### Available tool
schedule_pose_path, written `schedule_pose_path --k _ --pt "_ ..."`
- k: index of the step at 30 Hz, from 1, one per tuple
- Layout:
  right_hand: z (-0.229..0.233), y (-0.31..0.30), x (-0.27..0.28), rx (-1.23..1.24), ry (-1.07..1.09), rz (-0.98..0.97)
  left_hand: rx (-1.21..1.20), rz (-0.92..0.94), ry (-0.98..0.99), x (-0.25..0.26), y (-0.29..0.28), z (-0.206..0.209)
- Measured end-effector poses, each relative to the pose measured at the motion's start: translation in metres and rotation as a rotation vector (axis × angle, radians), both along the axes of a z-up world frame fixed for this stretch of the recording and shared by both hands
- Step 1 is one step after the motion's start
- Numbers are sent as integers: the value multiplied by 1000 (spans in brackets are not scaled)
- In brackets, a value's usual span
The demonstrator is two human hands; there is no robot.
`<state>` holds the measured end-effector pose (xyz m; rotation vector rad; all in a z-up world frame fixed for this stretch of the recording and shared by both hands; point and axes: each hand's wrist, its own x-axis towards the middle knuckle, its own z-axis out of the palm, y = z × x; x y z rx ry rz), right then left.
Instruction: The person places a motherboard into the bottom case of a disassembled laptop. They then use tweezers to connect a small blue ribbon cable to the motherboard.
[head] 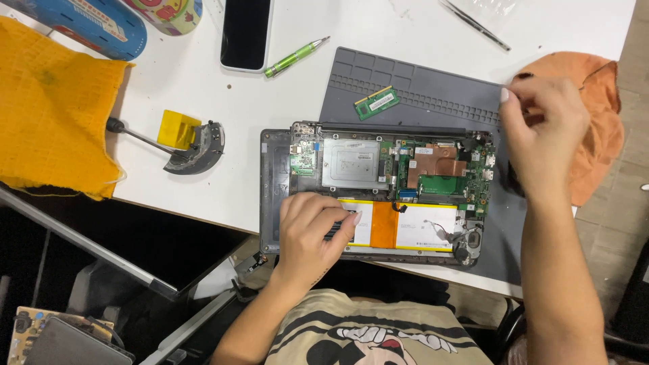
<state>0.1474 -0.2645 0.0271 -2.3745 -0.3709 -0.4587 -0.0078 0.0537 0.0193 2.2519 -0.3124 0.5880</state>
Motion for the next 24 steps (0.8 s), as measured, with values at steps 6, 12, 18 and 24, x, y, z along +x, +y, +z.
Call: schedule_pose_path --k 6,12,18,24 --pt "-60 -20 115 -392 -14 40 -45 -43 -5 -19 -3 0" --pt "-117 -30 175 -667 -75 -74 -56 -28 26 -40 8 -12" --pt "-103 -28 169 -621 97 -116 -55 -27 30 -39 13 -11" --pt "-53 -33 126 -334 17 32 -49 -53 -10 -25 10 -2"
